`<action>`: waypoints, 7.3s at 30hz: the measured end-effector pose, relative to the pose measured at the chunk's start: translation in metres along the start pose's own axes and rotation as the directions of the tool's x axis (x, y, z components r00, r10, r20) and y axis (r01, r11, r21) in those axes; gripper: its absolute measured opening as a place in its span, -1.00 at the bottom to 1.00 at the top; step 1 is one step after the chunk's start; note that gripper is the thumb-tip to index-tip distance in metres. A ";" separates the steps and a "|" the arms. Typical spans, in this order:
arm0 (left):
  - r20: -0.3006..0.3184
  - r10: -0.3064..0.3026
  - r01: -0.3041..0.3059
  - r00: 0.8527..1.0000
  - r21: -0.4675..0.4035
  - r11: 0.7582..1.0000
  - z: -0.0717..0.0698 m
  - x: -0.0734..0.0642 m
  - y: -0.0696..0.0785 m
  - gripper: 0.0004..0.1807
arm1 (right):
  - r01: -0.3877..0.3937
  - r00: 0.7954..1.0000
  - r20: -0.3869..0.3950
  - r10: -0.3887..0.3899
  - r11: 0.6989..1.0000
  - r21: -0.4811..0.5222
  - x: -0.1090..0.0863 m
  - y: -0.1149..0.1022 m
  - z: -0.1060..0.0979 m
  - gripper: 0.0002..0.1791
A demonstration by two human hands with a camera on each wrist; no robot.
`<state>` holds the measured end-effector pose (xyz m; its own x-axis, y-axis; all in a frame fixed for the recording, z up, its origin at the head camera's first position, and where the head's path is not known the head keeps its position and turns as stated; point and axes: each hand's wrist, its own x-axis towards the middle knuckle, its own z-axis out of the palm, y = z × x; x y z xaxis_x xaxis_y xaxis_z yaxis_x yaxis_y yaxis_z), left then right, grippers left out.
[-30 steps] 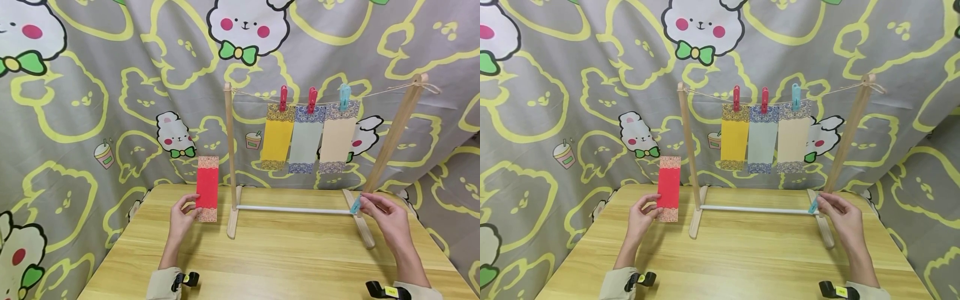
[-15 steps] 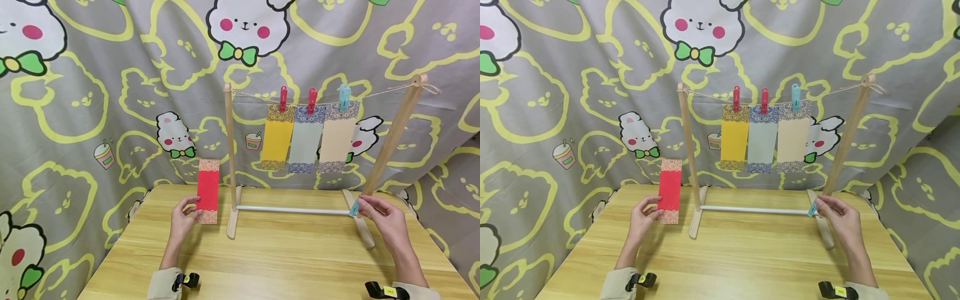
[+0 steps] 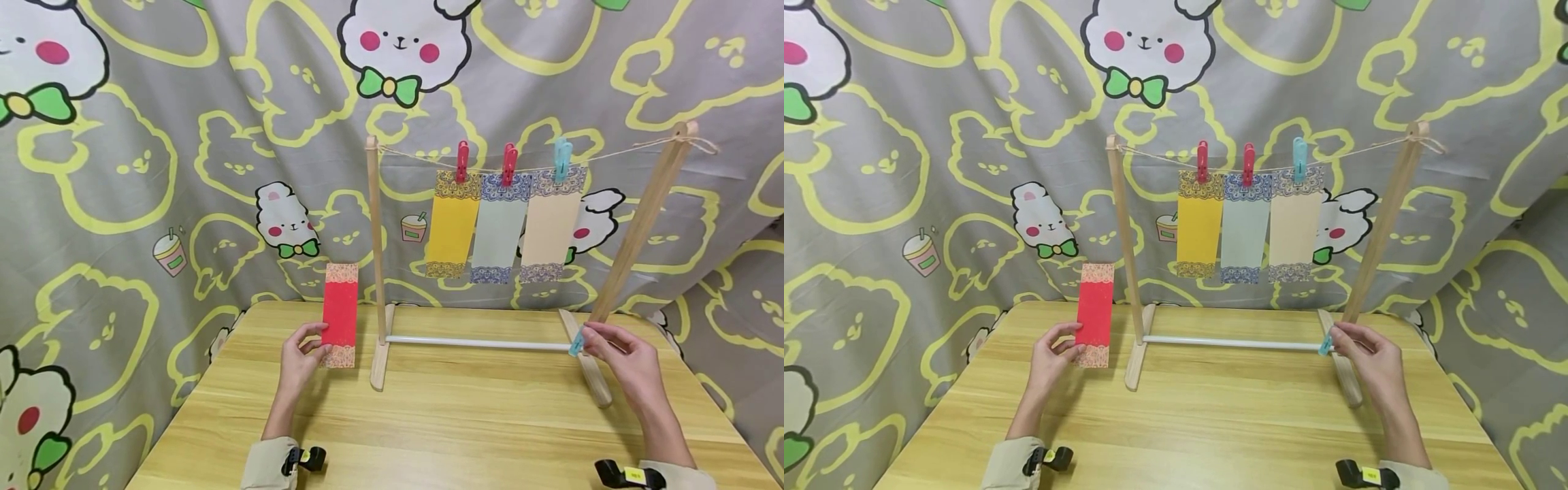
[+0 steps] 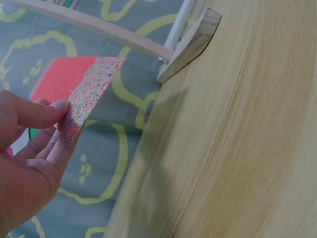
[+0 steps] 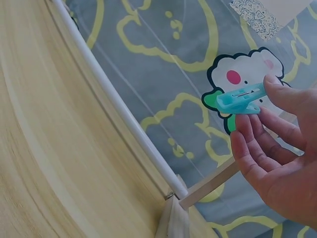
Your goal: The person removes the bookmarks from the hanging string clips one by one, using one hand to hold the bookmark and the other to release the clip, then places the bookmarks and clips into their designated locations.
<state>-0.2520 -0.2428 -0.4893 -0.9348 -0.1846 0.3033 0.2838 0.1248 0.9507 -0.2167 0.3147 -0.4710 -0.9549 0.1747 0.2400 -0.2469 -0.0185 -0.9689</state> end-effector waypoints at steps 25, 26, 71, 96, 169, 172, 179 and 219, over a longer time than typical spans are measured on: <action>0.021 0.010 -0.010 1.000 0.004 1.000 0.000 -0.001 -0.011 -0.50 | -0.079 0.997 -0.015 0.077 0.980 -0.183 0.004 0.015 -0.006 -0.70; 0.023 0.007 -0.007 1.000 0.000 1.000 0.000 -0.001 -0.011 -0.51 | -0.085 0.996 -0.018 0.083 0.977 -0.197 0.003 0.016 -0.006 -0.69; 0.059 -0.116 0.108 0.992 0.114 0.988 0.003 -0.005 -0.024 -0.53 | -0.142 0.987 -0.020 0.161 0.795 -0.589 0.004 0.034 -0.008 -0.34; 0.092 -0.217 0.202 0.972 0.155 0.967 0.006 -0.007 -0.029 -0.57 | -0.106 0.990 -0.017 0.139 0.663 -0.741 0.005 0.041 -0.009 -0.43; 0.168 -0.132 -0.021 0.977 0.690 0.724 0.018 -0.017 -0.015 -0.71 | 0.000 0.993 0.059 0.101 0.500 -0.866 0.001 0.046 0.014 -0.45; 0.173 -0.143 -0.014 0.975 0.681 0.732 0.016 -0.018 -0.015 -0.72 | 0.001 0.995 0.054 0.089 0.510 -0.860 -0.002 0.046 0.013 -0.43; 0.189 -0.162 0.007 0.968 0.632 0.775 0.010 -0.023 -0.013 -0.74 | -0.023 0.997 0.020 0.073 0.542 -0.840 -0.007 0.045 0.010 -0.42; 0.071 0.201 -0.213 0.977 0.358 0.909 0.038 -0.018 0.060 -0.75 | 0.285 0.929 0.023 -0.370 0.674 -0.681 -0.012 -0.032 0.030 -0.72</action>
<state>-0.2260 -0.1952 -0.4397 -0.8713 -0.0863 0.4830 0.3808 0.5021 0.7765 -0.2022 0.2832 -0.4415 -0.7991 0.1468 0.5829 -0.3268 0.7079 -0.6262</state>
